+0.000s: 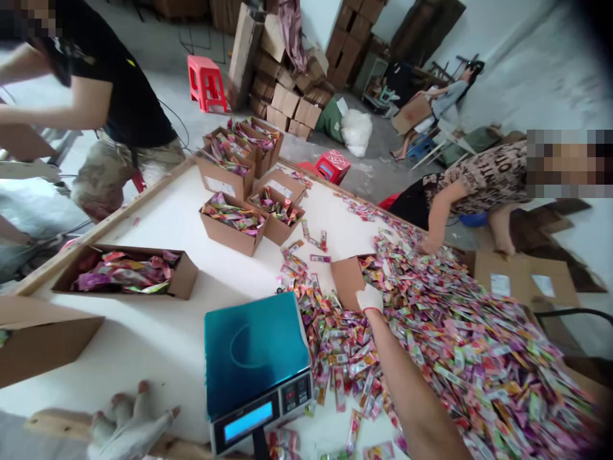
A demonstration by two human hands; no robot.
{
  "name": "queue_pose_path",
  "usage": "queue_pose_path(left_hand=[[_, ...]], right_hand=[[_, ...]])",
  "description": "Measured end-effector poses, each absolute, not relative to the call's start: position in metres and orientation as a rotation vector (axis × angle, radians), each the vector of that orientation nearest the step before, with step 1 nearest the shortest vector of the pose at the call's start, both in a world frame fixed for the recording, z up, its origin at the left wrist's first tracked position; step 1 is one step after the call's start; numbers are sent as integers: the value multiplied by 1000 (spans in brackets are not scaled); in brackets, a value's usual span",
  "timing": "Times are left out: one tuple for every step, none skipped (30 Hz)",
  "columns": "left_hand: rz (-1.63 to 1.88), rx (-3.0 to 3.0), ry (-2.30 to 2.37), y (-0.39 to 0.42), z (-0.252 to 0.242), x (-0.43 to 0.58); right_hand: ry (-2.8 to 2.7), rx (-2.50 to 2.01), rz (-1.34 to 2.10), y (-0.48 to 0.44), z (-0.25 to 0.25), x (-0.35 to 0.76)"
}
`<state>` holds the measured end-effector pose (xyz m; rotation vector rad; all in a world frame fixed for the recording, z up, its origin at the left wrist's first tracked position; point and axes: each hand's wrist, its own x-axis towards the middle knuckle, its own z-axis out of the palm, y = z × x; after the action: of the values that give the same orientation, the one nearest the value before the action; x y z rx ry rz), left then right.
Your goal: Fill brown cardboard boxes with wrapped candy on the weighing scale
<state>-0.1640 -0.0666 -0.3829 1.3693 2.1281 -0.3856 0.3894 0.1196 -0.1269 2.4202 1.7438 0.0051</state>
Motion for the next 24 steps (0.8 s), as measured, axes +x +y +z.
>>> queue_pose_path(left_hand=[[-401, 1351, 2152, -64, -377, -160], [-413, 1340, 2174, -62, -372, -157], [-418, 1336, 2188, -59, -367, -154], [-413, 1337, 2193, -57, -363, -152], [-404, 1338, 2191, -56, -359, -150], [-395, 1335, 2184, -55, -356, -149], [-390, 1326, 2178, -55, -354, -148], [-393, 1312, 2171, -55, -352, -147], [-399, 1299, 2163, -56, -351, -147], [-408, 1286, 2157, -57, -349, -146], [-417, 1276, 2148, -57, -348, -146], [-423, 1267, 2140, -58, -346, -145], [-425, 1259, 2135, -58, -345, -145], [-419, 1257, 2131, -59, -343, -145], [-410, 1258, 2129, -59, -342, -145], [-402, 1260, 2132, -60, -342, -145], [-390, 1267, 2135, -60, -341, -145], [-379, 1273, 2136, -61, -341, -145], [-366, 1279, 2131, -62, -340, -145], [-359, 1282, 2123, -62, -339, -145], [-354, 1281, 2114, -63, -337, -145], [-352, 1279, 2102, -63, -334, -145], [-351, 1276, 2091, -63, -332, -145], [-350, 1274, 2079, -63, -329, -144]], right_hand=[[1722, 2412, -11, 109, -127, 390], [1700, 2404, -24, 99, -125, 390], [1687, 2393, -33, 87, -123, 389], [1685, 2379, -40, 75, -119, 388], [1698, 2362, -47, 63, -113, 385], [1737, 2337, -55, 50, -106, 380], [1803, 2302, -69, 38, -99, 372], [1892, 2250, -98, 27, -91, 361], [1997, 2177, -147, 19, -84, 347], [2108, 2078, -217, 12, -78, 330], [2206, 1954, -300, 7, -74, 310], [2269, 1820, -380, 5, -72, 290], [2296, 1695, -443, 4, -72, 269], [2302, 1593, -479, 4, -73, 250], [2296, 1530, -484, 5, -75, 234], [2290, 1504, -465, 6, -76, 221], [2295, 1497, -435, 7, -77, 212], [2312, 1489, -411, 7, -75, 207], [2336, 1468, -410, 6, -72, 205], [2361, 1449, -433, 4, -65, 207], [2387, 1447, -484, 1, -57, 210], [2415, 1471, -560, -2, -47, 215], [2440, 1537, -644, -5, -36, 221], [2458, 1640, -717, -8, -25, 227]])
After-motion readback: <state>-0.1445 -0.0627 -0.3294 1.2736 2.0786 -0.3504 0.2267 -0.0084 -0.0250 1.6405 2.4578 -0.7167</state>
